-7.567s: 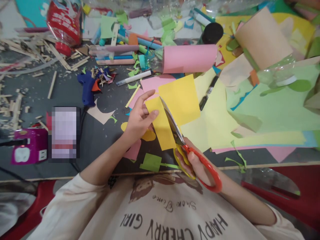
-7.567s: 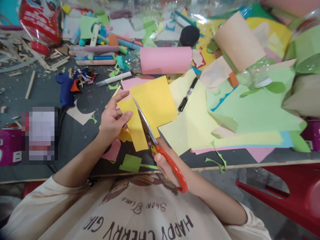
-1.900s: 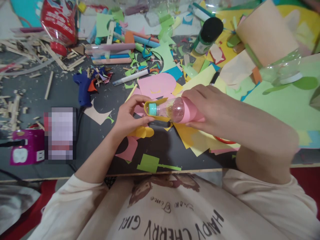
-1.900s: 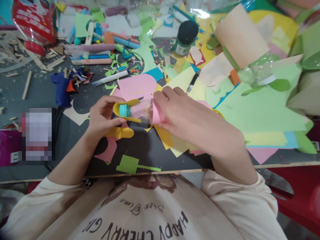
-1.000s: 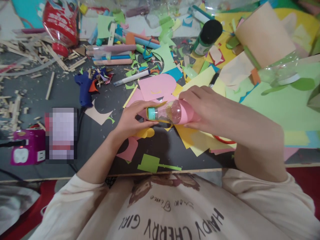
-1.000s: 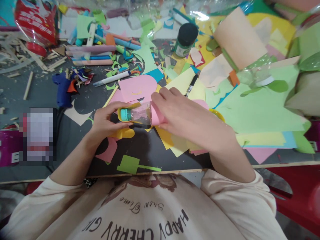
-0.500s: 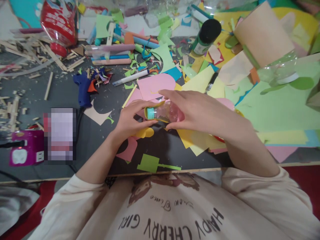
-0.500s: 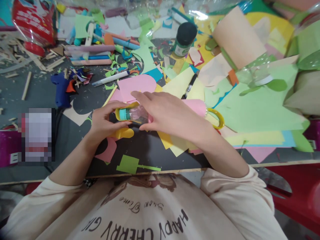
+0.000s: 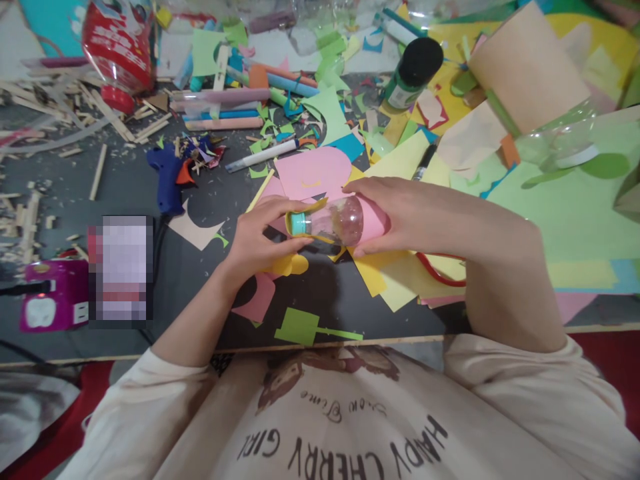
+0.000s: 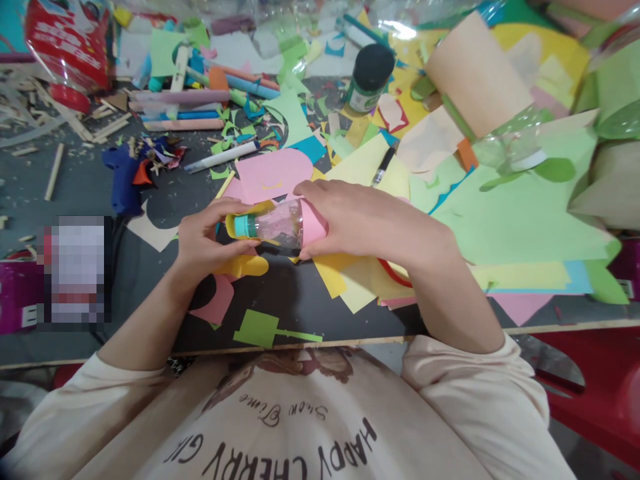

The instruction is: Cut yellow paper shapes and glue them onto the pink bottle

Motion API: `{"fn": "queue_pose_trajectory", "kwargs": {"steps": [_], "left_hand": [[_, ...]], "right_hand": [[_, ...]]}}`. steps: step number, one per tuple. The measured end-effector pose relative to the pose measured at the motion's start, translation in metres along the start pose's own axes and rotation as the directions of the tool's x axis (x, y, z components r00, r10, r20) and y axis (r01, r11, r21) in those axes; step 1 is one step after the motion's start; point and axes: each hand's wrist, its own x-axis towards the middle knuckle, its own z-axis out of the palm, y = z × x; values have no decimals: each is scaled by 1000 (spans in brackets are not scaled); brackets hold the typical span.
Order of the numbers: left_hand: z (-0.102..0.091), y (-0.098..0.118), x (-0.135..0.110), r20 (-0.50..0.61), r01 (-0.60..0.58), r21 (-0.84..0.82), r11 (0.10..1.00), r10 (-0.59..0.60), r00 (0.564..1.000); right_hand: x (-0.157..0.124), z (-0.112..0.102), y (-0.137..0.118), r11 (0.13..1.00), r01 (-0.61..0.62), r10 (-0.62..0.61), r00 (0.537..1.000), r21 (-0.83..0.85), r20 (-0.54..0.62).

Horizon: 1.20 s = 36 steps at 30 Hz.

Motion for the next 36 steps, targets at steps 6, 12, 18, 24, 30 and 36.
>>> {"fn": "queue_pose_trajectory", "kwargs": {"steps": [6,12,18,24,30,36], "left_hand": [[0,1,1,-25,-78,27,997,79,997],[1,2,0,25,50,30,998,-51,998],[0,2,-2,34,51,13,999,-51,998],[0,4,0,14,-15,-14,1000,15,1000],[-1,4,0,87,10,-24,1000,-7,996],[-1,5,-1,146,105,16,994,-106,984]], "right_hand": [[-1,5,4,997,75,-75,996,-13,-41],[7,22,-5,986,158,-164,971,-49,-175],[9,20,-9,988,114,-129,980,-108,-148],[7,20,-8,978,124,-152,974,-170,-167],[10,22,-9,966,135,-175,969,-222,-173],[14,26,-10,970,155,-189,964,-185,-185]]}}
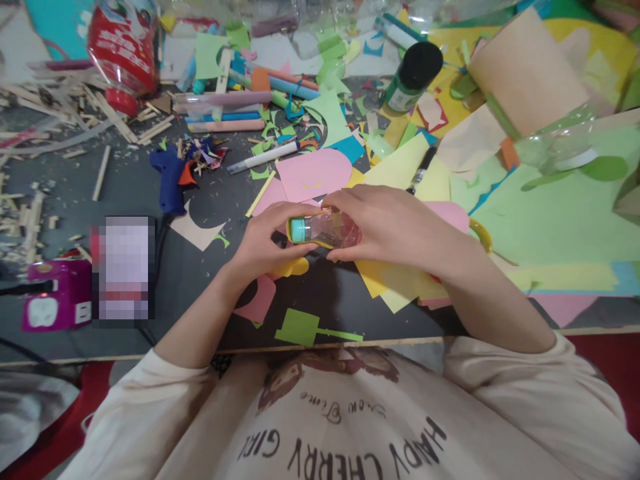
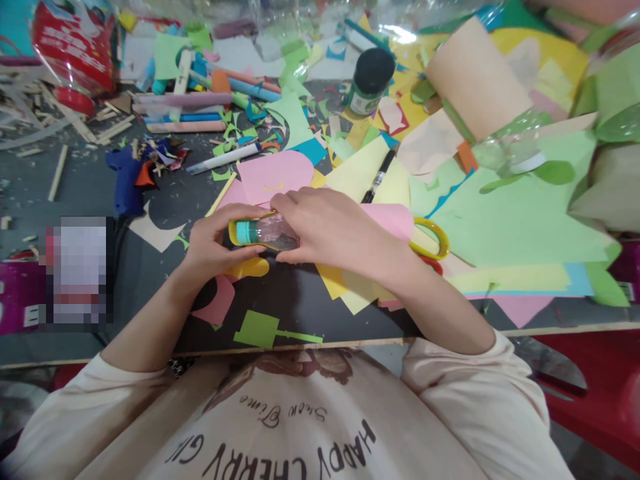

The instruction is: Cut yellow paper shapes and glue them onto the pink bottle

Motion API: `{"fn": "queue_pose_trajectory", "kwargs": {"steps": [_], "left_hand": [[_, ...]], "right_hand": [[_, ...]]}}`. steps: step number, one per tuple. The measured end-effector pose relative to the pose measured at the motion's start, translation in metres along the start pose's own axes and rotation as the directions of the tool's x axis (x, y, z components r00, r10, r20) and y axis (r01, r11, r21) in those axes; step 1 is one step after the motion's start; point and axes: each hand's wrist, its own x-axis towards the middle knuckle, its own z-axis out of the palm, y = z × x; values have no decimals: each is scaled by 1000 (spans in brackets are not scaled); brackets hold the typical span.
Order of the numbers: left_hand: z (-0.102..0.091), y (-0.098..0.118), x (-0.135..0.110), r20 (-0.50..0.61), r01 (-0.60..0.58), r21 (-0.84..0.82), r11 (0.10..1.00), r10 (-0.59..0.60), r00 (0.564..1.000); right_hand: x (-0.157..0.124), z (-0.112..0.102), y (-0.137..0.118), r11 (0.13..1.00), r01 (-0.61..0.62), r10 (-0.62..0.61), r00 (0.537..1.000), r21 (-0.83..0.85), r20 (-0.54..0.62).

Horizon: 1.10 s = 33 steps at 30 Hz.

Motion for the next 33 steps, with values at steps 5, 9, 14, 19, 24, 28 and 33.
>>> {"fn": "queue_pose_trajectory", "kwargs": {"steps": [5,9,14,19,24,28,33], "left_hand": [[1,-1,0,0,11,-4,1000,-11,1000],[2,-2,0,-16,16,-23,1000,-17,1000],[3,-4,-1,-32,8,-60,998,-10,999],[2,-3,0,-23,30,-67,997,-32,999],[2,-1,0,-27,66,-48,997,-67,997],[2,-1,0,-28,71,-50,996,-72,997],[2,-1,-1,-19,90,-45,995,-91,996]], "right_hand": [[2,-1,-3,998,-34,33,999,44,24],[3,-1,-5,997,-52,50,998,62,22],[4,-1,-6,997,-54,52,998,53,24],[4,-1,-6,997,-40,40,999,72,7],[4,1,-6,997,-40,40,999,66,-1],[4,0,-6,997,-42,41,999,60,10],[4,0,-7,997,-45,45,999,55,7]]}}
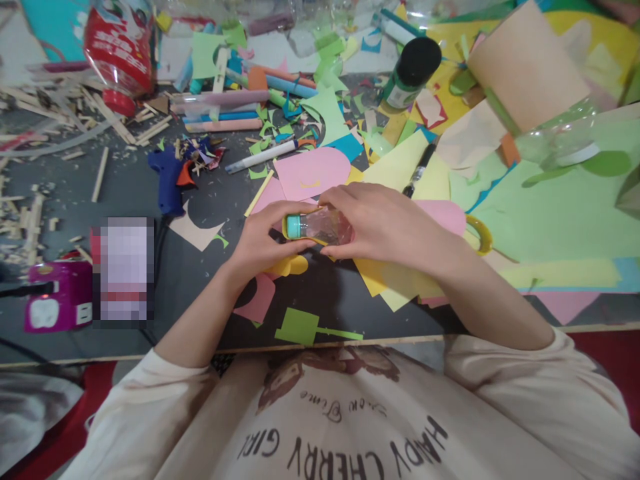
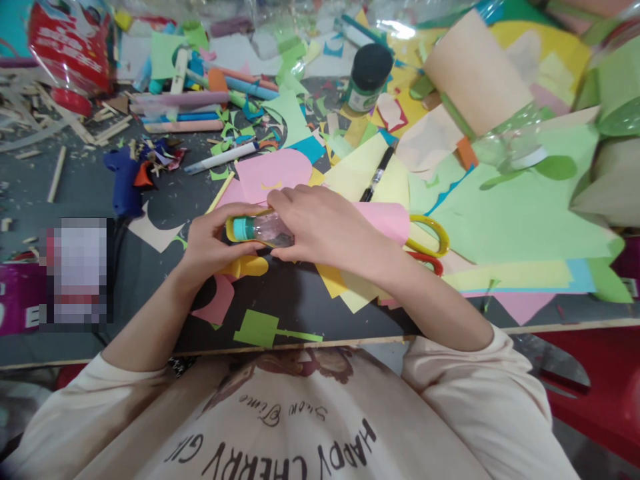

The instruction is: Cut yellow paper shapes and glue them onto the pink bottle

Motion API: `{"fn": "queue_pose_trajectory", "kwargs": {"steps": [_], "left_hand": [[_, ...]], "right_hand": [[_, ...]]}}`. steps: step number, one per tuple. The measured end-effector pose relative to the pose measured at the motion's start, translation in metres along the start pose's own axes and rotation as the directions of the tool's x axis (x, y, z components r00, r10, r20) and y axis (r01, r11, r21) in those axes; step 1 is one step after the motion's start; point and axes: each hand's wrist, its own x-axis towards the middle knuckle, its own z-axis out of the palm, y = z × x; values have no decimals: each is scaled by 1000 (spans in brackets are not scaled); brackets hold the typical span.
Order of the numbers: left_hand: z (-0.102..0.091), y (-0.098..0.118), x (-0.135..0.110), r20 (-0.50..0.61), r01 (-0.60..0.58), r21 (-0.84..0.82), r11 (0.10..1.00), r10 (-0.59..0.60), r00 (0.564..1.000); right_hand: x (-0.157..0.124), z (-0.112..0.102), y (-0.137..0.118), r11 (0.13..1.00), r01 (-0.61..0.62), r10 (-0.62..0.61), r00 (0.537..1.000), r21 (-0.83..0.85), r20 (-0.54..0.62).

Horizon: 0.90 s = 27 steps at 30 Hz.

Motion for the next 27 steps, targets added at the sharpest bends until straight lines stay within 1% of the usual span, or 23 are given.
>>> {"fn": "queue_pose_trajectory", "kwargs": {"steps": [4,7,14,20,22,24,26,27], "left_hand": [[0,0,0,16,12,25,1000,-12,1000],[0,-1,0,9,-22,10,1000,22,1000],[0,-3,4,16,-74,-11,997,75,997],[0,-1,3,19,-47,-12,999,47,999],[-1,-2,2,8,-52,-34,998,52,999],[-2,-4,1,-20,-94,-69,993,93,995],[-2,-7,1,-48,-143,-127,982,137,989],[-2,-8,1,-73,-149,-173,973,138,988]], "right_hand": [[0,3,1,1000,17,-17,999,-6,-33],[0,4,1,999,31,-31,998,-9,-49],[-1,3,1,999,46,-47,998,-24,-44],[-1,2,1,997,72,-73,996,-24,-54],[-1,-2,0,998,58,-59,997,-32,-40],[-2,-6,0,998,48,-49,998,-38,-33],[-3,-9,1,998,42,-44,998,-43,-45],[-4,-10,1,998,40,-43,998,-47,-56]]}}
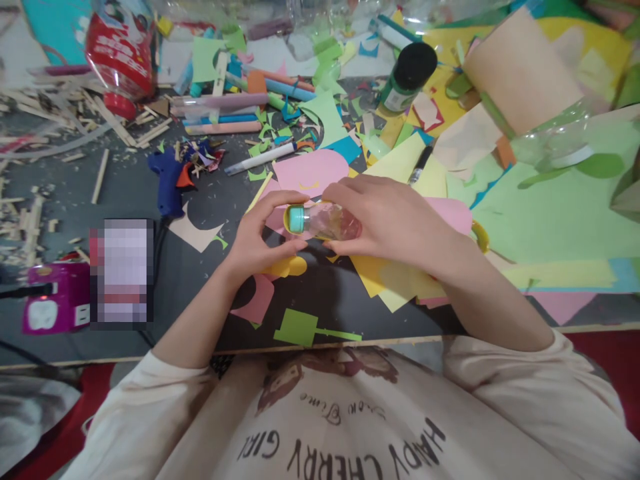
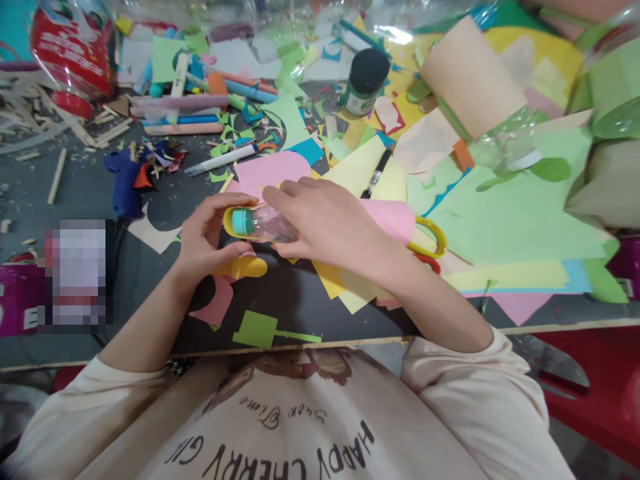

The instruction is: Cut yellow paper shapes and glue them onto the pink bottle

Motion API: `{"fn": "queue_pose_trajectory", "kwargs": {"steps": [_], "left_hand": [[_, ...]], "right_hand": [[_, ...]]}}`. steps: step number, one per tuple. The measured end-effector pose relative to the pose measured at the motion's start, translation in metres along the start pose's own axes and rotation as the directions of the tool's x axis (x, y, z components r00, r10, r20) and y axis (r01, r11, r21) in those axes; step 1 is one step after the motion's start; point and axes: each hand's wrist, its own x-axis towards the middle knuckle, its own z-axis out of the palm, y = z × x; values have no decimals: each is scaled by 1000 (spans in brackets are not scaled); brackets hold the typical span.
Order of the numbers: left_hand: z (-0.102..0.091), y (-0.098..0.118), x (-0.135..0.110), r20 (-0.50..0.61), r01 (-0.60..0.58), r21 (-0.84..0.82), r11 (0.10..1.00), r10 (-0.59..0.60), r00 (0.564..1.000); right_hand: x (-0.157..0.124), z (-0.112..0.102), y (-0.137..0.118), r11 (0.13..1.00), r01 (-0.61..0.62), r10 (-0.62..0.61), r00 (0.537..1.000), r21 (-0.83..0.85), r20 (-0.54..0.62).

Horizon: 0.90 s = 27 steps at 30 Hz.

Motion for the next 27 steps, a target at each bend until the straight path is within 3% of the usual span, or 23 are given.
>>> {"fn": "queue_pose_trajectory", "kwargs": {"steps": [4,8,14,20,24,27], "left_hand": [[3,-3,2,-119,192,-190,963,-216,969],[6,-4,4,-91,326,-226,918,-353,931],[4,-5,5,-10,325,-297,898,-343,939],[6,-3,5,34,396,-427,813,-423,905],[9,-5,5,-154,233,-334,913,-297,942],[10,-6,4,-243,184,-288,940,-258,935]], "right_hand": [[-2,-1,1,1000,-4,3,999,-10,-45],[-2,1,1,1000,18,-18,998,3,-56],[-1,3,0,1000,11,-11,998,-13,-57],[-2,1,2,1000,-2,0,997,-15,-73],[-1,2,2,999,-17,14,998,-52,-68],[-1,5,2,995,-5,-2,997,-97,-74]]}}
